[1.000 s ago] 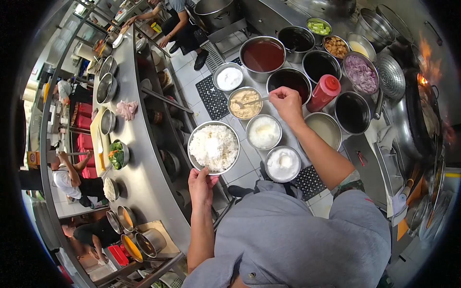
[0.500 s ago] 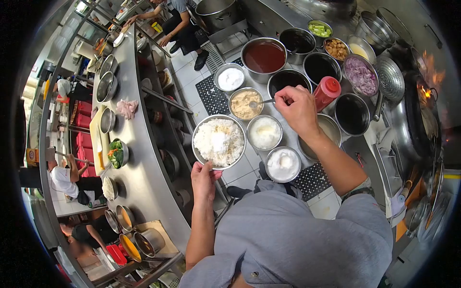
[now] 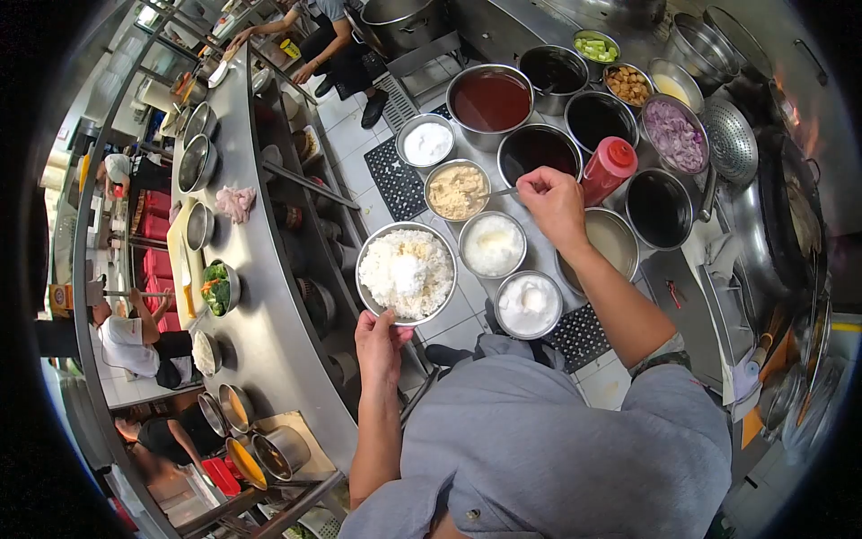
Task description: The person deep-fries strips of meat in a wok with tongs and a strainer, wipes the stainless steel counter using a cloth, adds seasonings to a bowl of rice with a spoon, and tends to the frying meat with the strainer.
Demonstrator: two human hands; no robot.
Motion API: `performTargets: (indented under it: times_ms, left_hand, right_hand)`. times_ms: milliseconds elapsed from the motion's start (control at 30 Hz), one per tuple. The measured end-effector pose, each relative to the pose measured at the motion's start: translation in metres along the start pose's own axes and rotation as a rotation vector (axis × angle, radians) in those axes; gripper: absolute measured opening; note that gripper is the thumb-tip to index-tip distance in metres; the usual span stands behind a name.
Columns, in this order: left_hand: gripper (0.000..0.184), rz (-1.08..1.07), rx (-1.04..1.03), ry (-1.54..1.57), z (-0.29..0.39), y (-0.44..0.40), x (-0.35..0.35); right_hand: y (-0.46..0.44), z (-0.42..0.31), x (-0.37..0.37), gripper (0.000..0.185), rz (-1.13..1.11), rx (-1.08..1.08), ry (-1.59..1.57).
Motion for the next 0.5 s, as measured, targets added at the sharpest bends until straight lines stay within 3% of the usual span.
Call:
performTargets:
  times_ms: [200, 400, 500]
  left_hand:
    - [0.01, -0.008, -0.014, -0.013, -0.001, -0.003, 0.002]
    - [0.009, -0.009, -0.006, -0.041, 0.0, -0.009, -0.005]
    - [0.009, -0.029, 0.0, -0.053, 0.001, -0.01, -0.01]
  right_hand:
    - [-0.001, 0.007, 0.011, 0.007, 0.034, -0.112, -0.206]
    - [0.001, -0.036, 0.032, 0.007, 0.013, -0.131, -0.517]
    - [0.005, -0.056, 0.034, 0.004, -0.014, 0.026, -0.178]
Point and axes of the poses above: each hand's wrist, its own y-axis away from the middle knuckle, its own x-axis out of the back of the hand, z = x × y, the point moved 2 cm from there along -y, towards the middle knuckle, and after that the axes turned 9 degrees about x, right-handed, at the moved point
